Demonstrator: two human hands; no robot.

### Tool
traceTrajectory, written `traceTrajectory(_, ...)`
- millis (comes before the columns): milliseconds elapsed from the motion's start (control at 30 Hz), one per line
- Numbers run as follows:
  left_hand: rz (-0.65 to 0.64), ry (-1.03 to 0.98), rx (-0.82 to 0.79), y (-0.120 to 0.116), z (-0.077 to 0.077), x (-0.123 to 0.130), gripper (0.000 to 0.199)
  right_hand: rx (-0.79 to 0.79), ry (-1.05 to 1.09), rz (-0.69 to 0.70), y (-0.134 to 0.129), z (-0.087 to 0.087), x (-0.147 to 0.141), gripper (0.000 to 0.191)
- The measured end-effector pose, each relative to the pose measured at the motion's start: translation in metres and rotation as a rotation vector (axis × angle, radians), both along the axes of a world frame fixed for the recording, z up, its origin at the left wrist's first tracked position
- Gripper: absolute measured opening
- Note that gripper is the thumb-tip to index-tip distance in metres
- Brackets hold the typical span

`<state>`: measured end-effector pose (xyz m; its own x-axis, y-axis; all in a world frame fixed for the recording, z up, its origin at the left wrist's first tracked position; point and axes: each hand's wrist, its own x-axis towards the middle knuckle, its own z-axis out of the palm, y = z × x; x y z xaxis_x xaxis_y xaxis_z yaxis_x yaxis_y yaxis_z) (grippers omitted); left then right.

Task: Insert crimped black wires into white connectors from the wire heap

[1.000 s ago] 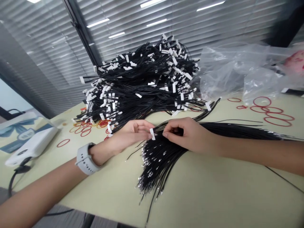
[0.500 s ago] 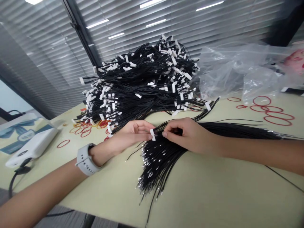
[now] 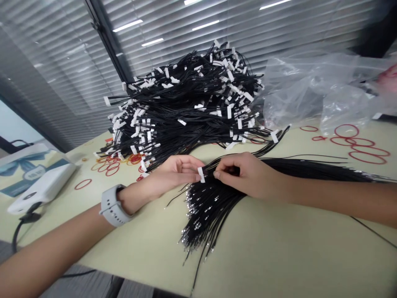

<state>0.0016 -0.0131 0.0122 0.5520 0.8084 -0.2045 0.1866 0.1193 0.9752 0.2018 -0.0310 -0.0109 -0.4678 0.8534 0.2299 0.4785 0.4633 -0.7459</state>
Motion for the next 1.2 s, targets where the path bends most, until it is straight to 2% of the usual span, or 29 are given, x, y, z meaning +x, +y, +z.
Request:
traceTrajectory(667,-0.019,0.023,0.045,0.0054,-0.0052,-0.0016,0.019,0.080,-0.056,0.054,0.0013,-0.0028,0.0014,0.021)
traceTrajectory(1033,0.039,0.103,0.077,-0.0021,-0.0003,0.0023,0.021,0.203,-0.112,0.058,0.0015,-0.0007,-0.0023,0.019)
traceTrajectory(1200,0.048,0.149,0.134,-0.0039,-0.0013,0.0022,0.022,0.313,-0.136,0.072,0.0026,-0.0034,-0.0034,0.016)
